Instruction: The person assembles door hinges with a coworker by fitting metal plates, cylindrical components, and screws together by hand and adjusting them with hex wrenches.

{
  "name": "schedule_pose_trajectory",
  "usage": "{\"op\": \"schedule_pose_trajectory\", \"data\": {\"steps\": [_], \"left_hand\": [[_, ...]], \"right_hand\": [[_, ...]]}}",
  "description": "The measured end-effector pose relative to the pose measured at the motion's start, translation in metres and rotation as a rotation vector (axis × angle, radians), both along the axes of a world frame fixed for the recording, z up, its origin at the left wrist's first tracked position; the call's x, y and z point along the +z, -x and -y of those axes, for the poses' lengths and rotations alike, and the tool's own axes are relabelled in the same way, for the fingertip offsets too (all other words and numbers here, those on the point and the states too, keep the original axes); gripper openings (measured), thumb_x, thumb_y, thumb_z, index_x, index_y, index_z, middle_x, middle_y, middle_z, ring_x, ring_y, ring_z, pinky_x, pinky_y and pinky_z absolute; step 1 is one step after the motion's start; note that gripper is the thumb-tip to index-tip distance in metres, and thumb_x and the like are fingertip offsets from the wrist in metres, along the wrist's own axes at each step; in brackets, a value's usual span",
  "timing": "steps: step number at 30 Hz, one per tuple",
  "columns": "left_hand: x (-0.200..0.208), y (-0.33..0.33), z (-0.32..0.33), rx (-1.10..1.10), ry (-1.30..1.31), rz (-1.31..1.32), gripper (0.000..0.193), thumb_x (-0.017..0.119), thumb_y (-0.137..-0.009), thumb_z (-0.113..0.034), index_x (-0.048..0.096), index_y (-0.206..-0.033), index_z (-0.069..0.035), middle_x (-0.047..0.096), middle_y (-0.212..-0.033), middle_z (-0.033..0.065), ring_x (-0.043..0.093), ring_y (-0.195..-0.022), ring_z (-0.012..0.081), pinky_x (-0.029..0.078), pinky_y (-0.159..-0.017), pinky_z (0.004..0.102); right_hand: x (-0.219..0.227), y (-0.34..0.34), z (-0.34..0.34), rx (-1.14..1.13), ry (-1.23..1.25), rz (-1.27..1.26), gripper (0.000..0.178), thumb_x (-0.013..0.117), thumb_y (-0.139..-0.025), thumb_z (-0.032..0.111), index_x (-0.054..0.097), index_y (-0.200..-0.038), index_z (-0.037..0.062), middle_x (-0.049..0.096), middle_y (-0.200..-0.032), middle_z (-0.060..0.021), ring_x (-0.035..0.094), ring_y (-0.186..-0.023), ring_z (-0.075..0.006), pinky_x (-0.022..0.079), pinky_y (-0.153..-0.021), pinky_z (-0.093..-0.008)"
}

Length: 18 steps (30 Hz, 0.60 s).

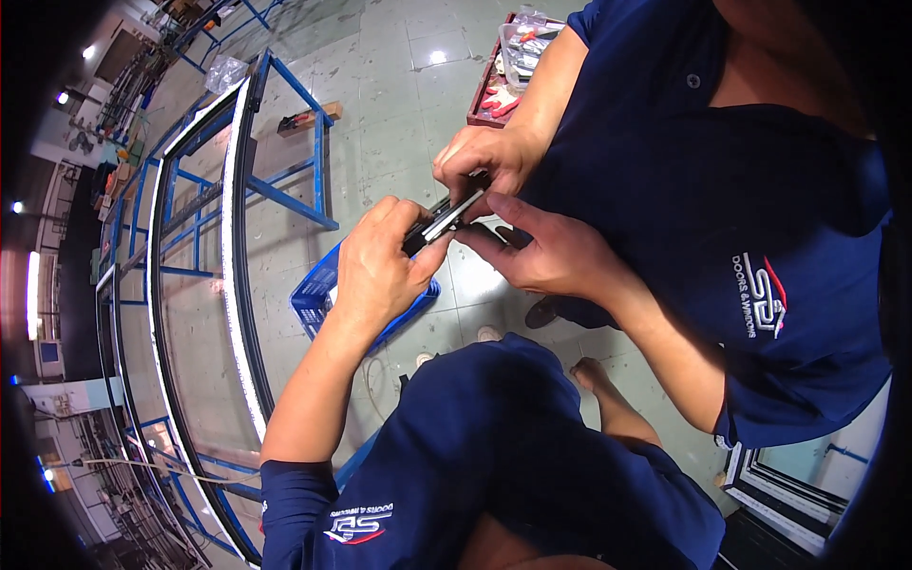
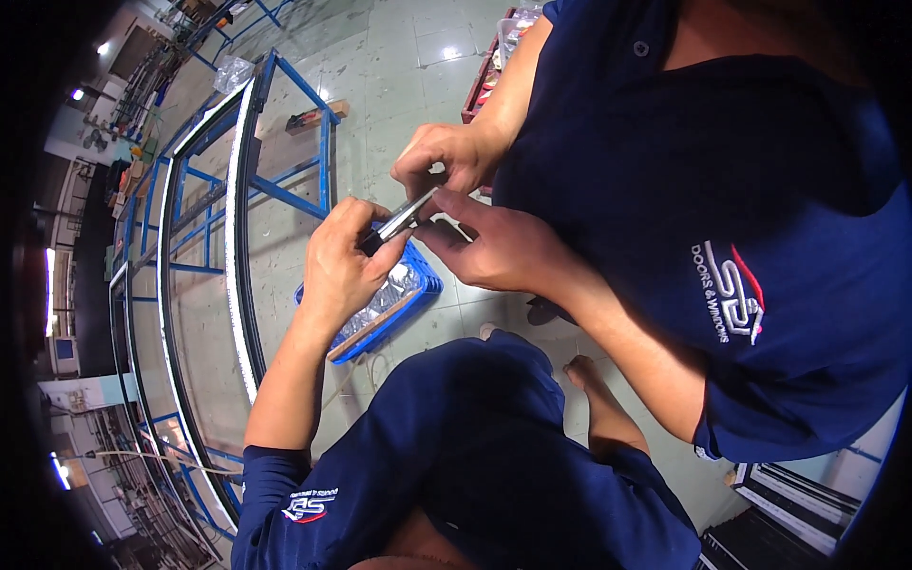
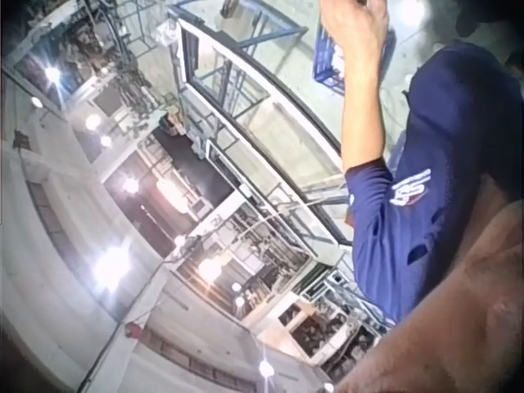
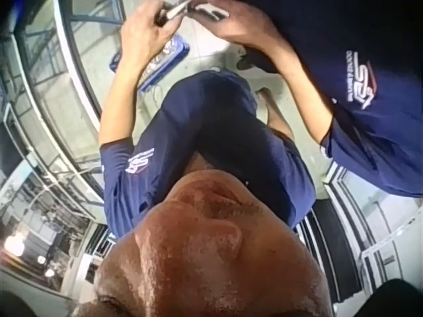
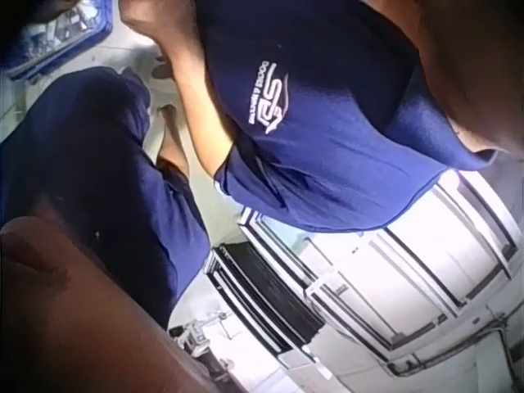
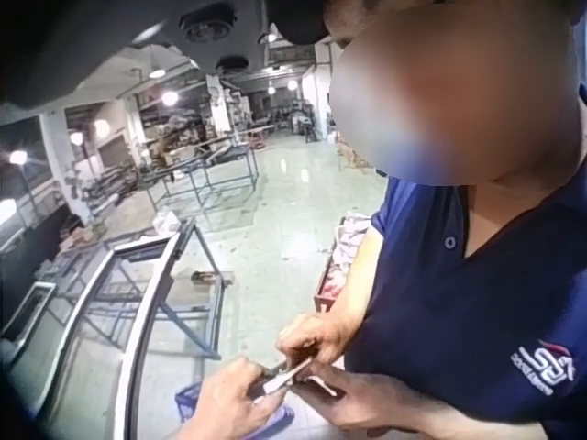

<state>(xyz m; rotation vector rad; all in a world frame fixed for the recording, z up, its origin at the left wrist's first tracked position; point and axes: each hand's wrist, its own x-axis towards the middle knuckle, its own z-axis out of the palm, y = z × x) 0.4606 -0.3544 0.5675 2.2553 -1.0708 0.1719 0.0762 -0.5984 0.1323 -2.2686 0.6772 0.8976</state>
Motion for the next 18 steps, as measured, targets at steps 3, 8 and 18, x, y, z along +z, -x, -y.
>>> {"op": "schedule_pose_trajectory", "data": {"steps": [3, 8, 18], "left_hand": [[-0.005, 0.004, -0.005, -0.049, 0.048, 0.096, 0.023, 0.079, -0.074, -0.01, 0.064, -0.091, -0.005, 0.056, -0.081, 0.0103, 0.06, -0.074, 0.0302, 0.049, -0.067, 0.0405], [-0.007, 0.004, -0.009, -0.187, 0.03, 0.242, 0.027, 0.079, -0.069, -0.006, 0.062, -0.09, -0.006, 0.052, -0.081, 0.0101, 0.058, -0.078, 0.0327, 0.048, -0.07, 0.0427], [-0.02, 0.026, -0.017, 0.103, 0.37, -0.788, 0.023, 0.076, -0.091, -0.017, 0.062, -0.1, -0.002, 0.056, -0.076, -0.0035, 0.046, -0.067, 0.0031, 0.041, -0.058, 0.0245]], "right_hand": [[-0.023, 0.014, 0.006, 0.372, 0.082, 0.146, 0.031, 0.06, -0.089, 0.032, 0.078, -0.093, 0.0066, 0.074, -0.104, -0.0196, 0.07, -0.105, -0.0379, 0.053, -0.097, -0.0462], [-0.004, 0.004, 0.003, -0.056, 0.003, 0.049, 0.037, 0.061, -0.089, 0.035, 0.076, -0.093, 0.0009, 0.072, -0.112, -0.0241, 0.067, -0.11, -0.0412, 0.051, -0.1, -0.0481], [0.334, -0.289, -0.076, -1.079, -2.828, -1.144, 0.044, 0.039, -0.111, 0.033, 0.051, -0.142, 0.0034, 0.052, -0.143, -0.0219, 0.053, -0.134, -0.0375, 0.04, -0.118, -0.0554]]}}
